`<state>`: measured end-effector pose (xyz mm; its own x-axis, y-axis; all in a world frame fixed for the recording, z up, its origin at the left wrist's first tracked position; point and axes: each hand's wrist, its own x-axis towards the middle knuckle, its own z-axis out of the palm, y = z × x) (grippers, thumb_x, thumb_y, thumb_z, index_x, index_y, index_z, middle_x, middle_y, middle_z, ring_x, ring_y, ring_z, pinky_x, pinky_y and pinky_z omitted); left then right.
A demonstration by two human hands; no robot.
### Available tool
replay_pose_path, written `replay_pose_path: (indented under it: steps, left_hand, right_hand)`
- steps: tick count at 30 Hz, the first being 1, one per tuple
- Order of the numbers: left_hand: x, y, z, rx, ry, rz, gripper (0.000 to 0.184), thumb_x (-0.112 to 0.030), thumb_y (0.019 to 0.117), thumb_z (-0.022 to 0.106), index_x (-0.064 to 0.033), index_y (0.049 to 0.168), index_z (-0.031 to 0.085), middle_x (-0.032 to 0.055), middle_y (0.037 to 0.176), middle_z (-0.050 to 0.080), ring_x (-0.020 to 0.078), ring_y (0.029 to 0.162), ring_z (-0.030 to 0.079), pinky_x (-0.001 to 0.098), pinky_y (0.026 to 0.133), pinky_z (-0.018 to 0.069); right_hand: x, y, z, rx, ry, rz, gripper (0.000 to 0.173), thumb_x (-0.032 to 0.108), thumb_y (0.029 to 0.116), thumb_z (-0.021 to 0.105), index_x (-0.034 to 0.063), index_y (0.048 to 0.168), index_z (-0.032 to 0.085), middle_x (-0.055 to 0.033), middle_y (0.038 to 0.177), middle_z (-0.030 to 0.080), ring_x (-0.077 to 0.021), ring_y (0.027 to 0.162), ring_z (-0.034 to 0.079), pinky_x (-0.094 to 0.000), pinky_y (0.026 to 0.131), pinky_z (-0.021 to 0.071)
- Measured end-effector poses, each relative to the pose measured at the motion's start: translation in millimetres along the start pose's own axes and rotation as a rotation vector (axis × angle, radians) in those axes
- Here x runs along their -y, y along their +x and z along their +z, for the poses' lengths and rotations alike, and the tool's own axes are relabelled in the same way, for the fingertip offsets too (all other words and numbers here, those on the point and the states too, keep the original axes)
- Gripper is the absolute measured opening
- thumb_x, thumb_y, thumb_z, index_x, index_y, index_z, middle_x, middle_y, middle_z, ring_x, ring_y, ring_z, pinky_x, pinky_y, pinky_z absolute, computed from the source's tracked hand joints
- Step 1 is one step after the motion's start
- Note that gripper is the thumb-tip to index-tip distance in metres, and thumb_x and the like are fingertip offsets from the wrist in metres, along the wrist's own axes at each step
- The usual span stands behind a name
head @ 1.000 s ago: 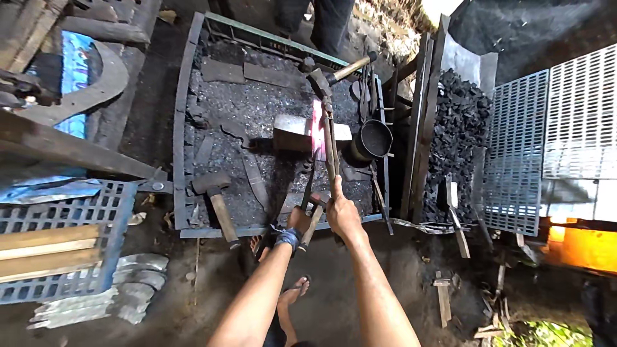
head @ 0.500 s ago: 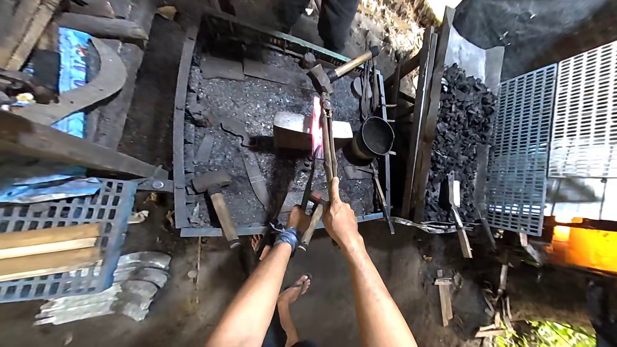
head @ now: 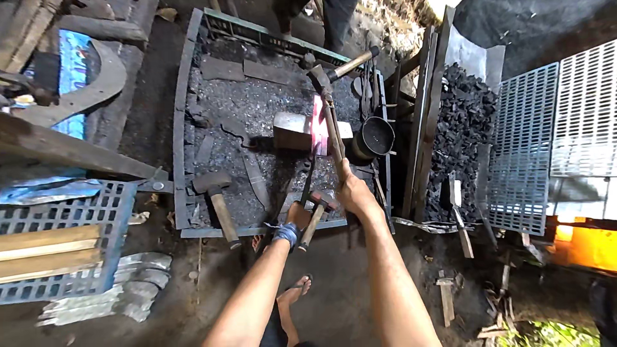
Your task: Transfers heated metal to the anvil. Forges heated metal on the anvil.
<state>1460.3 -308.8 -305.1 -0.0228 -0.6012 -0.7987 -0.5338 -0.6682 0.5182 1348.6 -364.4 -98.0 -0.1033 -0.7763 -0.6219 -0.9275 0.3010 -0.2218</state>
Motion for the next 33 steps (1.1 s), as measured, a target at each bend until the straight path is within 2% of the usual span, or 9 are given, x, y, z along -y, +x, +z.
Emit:
replay_pose_path:
  steps: [2, 6, 8, 11, 16, 19, 25, 30, 33]
  left_hand:
    - [1, 9, 3, -0.007, 0.0, -0.001, 0.038, -0.017, 0.0928, 0.067, 0.0056, 0.122, 0.061, 0.0274, 0.117, 0.068, 0.0407, 0.11, 0.068, 0.0603, 0.095, 0.0532]
    - [1, 17, 7, -0.038, 0.036, -0.009, 0.041, -0.021, 0.0947, 0.067, 0.0052, 0.125, 0.061, 0.0272, 0.124, 0.066, 0.0394, 0.117, 0.066, 0.0573, 0.1, 0.0517]
    - [5, 26, 10, -0.01, 0.079, -0.024, 0.048, -0.024, 0.0978, 0.066, 0.0077, 0.133, 0.057, 0.0281, 0.134, 0.061, 0.039, 0.127, 0.061, 0.0545, 0.107, 0.0483]
    - [14, 39, 17, -0.028, 0.084, -0.022, 0.047, -0.023, 0.0996, 0.064, 0.0076, 0.135, 0.056, 0.028, 0.137, 0.06, 0.0395, 0.129, 0.06, 0.0547, 0.108, 0.0474]
    - [11, 31, 16, -0.037, 0.099, -0.002, 0.041, -0.014, 0.1023, 0.057, 0.0091, 0.136, 0.053, 0.0296, 0.137, 0.059, 0.0406, 0.129, 0.059, 0.0543, 0.108, 0.0469]
    - [8, 31, 19, -0.047, 0.124, -0.019, 0.045, -0.015, 0.0992, 0.062, 0.0085, 0.136, 0.053, 0.0285, 0.135, 0.06, 0.039, 0.126, 0.061, 0.0534, 0.107, 0.0492]
    - [6, 30, 18, -0.046, 0.088, -0.036, 0.04, -0.014, 0.1042, 0.053, 0.0083, 0.138, 0.052, 0.0286, 0.138, 0.059, 0.039, 0.13, 0.059, 0.0529, 0.109, 0.0471]
    - [12, 32, 19, -0.055, 0.074, 0.007, 0.044, -0.017, 0.102, 0.06, 0.0085, 0.137, 0.053, 0.0284, 0.137, 0.06, 0.0394, 0.13, 0.059, 0.0527, 0.11, 0.0461]
    - [5, 22, 16, -0.06, 0.052, 0.003, 0.047, -0.024, 0.093, 0.068, 0.0053, 0.129, 0.06, 0.0253, 0.125, 0.066, 0.0373, 0.116, 0.067, 0.0546, 0.099, 0.0534]
  right_hand:
    - [-2, 6, 13, -0.038, -0.006, 0.0, 0.083, 0.024, 0.1025, 0.055, 0.0315, 0.165, 0.001, -0.0193, 0.087, 0.07, -0.0374, 0.071, 0.071, -0.0572, 0.06, 0.0587]
    - [-10, 3, 59, -0.035, -0.021, 0.008, 0.087, 0.025, 0.1047, 0.052, 0.0303, 0.166, -0.009, -0.0157, 0.099, 0.073, -0.0345, 0.09, 0.073, -0.0551, 0.081, 0.0592]
    - [-16, -1, 74, -0.035, -0.034, 0.026, 0.083, 0.027, 0.1064, 0.049, 0.0313, 0.166, -0.009, -0.016, 0.104, 0.073, -0.0339, 0.095, 0.073, -0.0541, 0.086, 0.058]
    - [-19, -1, 83, -0.039, -0.068, 0.042, 0.079, 0.029, 0.1066, 0.045, 0.0328, 0.166, -0.007, -0.0151, 0.109, 0.073, -0.0332, 0.097, 0.073, -0.0535, 0.085, 0.0582]
    - [-22, -9, 93, -0.029, -0.056, 0.058, 0.076, 0.031, 0.1075, 0.044, 0.0321, 0.166, -0.004, -0.0134, 0.107, 0.074, -0.0323, 0.095, 0.074, -0.0534, 0.083, 0.0591]
    - [-24, -9, 94, -0.019, -0.069, 0.085, 0.076, 0.031, 0.1073, 0.044, 0.0335, 0.166, -0.004, -0.0131, 0.107, 0.074, -0.0319, 0.096, 0.074, -0.0531, 0.083, 0.0592]
    - [-25, -8, 90, -0.011, -0.067, 0.087, 0.076, 0.03, 0.1076, 0.043, 0.0337, 0.166, -0.004, -0.0132, 0.109, 0.073, -0.032, 0.097, 0.073, -0.0529, 0.084, 0.059]
    - [-16, -8, 83, 0.019, -0.061, 0.085, 0.075, 0.028, 0.1077, 0.043, 0.0336, 0.166, -0.004, -0.0141, 0.107, 0.074, -0.0325, 0.097, 0.073, -0.0529, 0.085, 0.0585]
    - [-11, -11, 52, 0.02, -0.026, 0.036, 0.075, 0.027, 0.1059, 0.047, 0.0311, 0.167, 0.003, -0.0145, 0.108, 0.073, -0.0313, 0.096, 0.073, -0.0517, 0.086, 0.0589]
